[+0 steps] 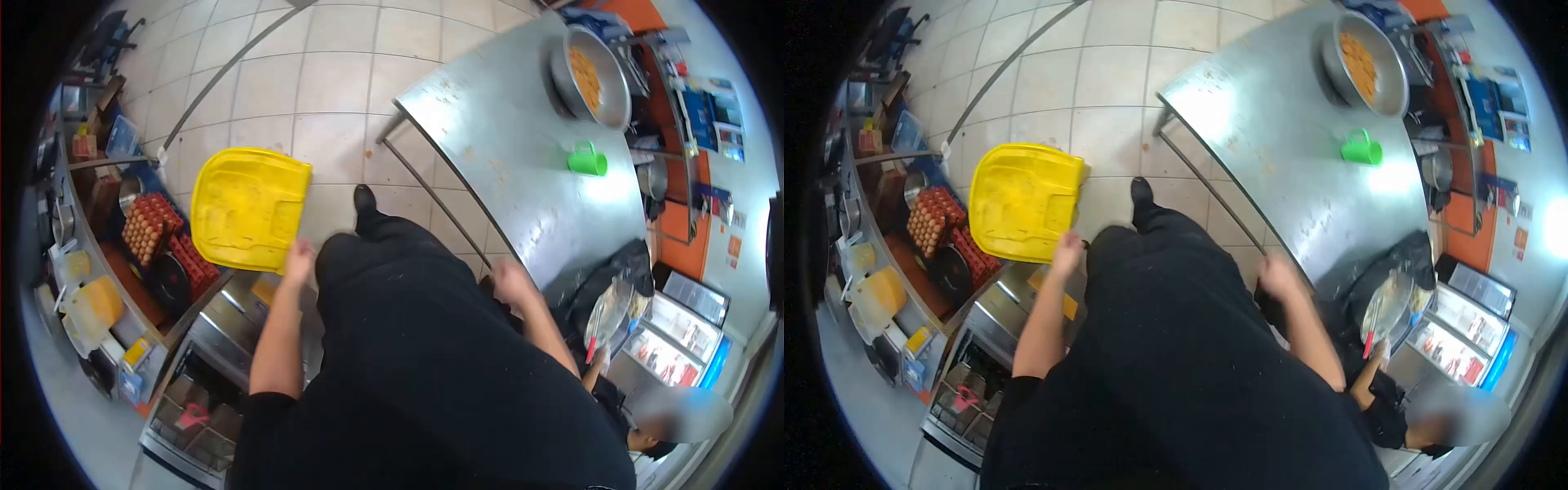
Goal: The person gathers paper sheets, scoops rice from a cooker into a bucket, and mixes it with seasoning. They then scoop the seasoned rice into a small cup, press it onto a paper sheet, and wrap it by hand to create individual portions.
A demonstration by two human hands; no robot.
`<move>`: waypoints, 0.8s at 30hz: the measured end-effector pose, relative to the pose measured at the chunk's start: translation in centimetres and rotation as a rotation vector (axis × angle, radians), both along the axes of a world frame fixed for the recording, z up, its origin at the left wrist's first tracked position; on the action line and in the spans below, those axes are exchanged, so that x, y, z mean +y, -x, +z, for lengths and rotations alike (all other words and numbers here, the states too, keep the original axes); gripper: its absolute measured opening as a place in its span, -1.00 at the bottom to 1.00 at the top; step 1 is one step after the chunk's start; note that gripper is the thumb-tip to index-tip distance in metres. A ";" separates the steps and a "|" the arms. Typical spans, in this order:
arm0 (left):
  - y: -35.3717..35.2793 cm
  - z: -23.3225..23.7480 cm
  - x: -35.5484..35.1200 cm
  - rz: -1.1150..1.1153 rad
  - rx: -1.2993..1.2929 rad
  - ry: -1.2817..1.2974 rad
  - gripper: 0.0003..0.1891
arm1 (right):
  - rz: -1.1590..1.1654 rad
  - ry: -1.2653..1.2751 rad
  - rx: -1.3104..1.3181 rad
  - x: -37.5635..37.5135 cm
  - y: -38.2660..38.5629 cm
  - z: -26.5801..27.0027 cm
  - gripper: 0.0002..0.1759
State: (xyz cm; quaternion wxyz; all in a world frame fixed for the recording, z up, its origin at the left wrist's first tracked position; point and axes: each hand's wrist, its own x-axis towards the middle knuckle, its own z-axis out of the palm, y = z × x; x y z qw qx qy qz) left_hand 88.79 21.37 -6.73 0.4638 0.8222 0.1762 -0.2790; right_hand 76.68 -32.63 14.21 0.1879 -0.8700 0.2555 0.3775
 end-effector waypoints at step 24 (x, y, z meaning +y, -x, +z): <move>-81.1 7.0 41.6 0.712 -0.073 -0.292 -0.75 | 0.048 -0.131 0.266 14.2 -89.2 -13.4 -0.64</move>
